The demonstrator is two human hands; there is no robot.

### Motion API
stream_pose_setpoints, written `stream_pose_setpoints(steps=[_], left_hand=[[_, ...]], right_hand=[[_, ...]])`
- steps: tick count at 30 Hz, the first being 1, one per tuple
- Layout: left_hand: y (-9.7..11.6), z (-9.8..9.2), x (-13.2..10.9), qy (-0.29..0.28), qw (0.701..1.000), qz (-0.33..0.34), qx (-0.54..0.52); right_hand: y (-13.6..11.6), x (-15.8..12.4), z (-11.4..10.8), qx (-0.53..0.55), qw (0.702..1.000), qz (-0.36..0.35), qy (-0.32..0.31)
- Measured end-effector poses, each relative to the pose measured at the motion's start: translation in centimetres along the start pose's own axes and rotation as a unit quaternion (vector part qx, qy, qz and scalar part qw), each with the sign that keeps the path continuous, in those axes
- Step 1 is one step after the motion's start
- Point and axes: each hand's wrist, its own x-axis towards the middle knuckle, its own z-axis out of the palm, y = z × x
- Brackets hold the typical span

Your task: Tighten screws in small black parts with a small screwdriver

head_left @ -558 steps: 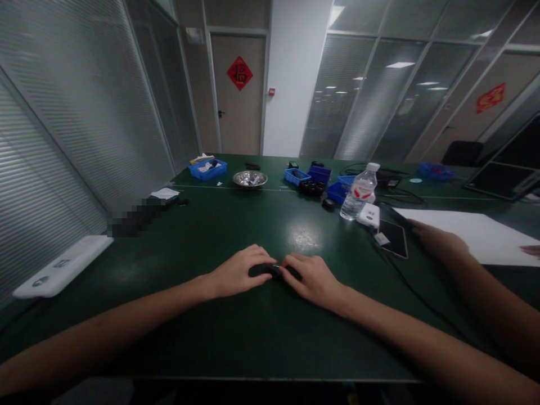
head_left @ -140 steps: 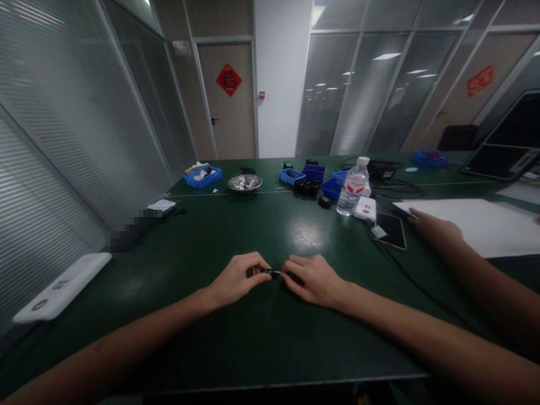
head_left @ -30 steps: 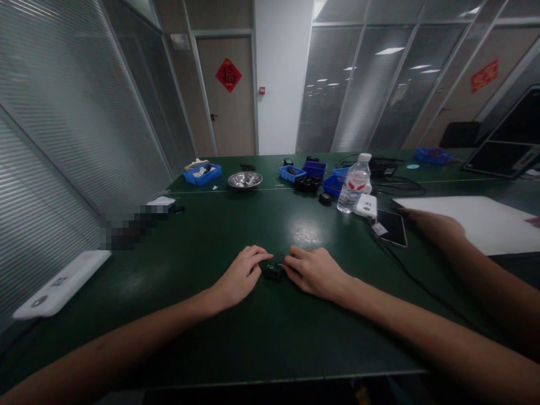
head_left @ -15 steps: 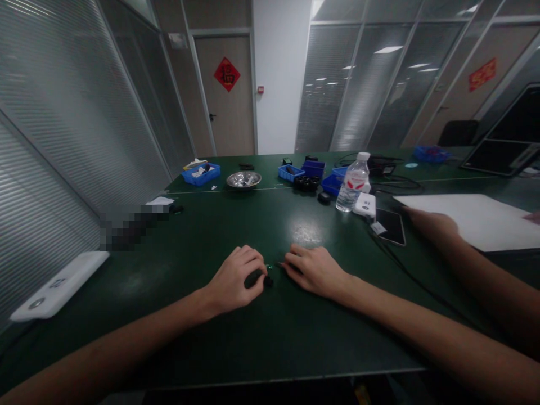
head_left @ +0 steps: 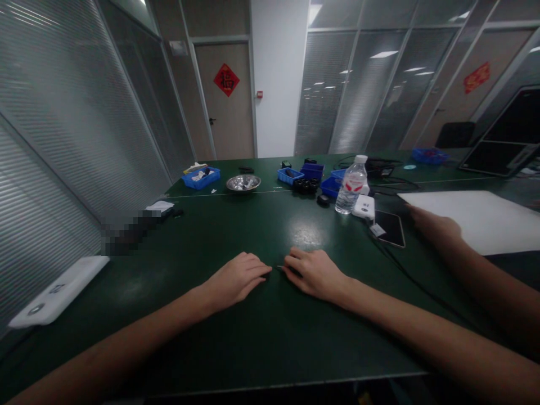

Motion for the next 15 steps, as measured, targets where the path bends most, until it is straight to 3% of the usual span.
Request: stream_pose_setpoints(steps=[3,8,15], left_hand=[[-2.7,-0.8,-1.4,0.018,0.999,-0.038,0.005],[-7.2,-3.2,-4.6,0.067,0.971,-0.220,-0.060],[-7.7,-5.5,-5.2,0.112,0.933,-0.312,-0.141]], right_hand=[[0.1,-0.1,0.0,0.006,1.000,-0.003,-0.002],[0.2,-0.1,-0.1,0.030,1.000,-0.007,0.003],[0.2,0.1,-0.1,0.024,1.000,-0.003,0.002]])
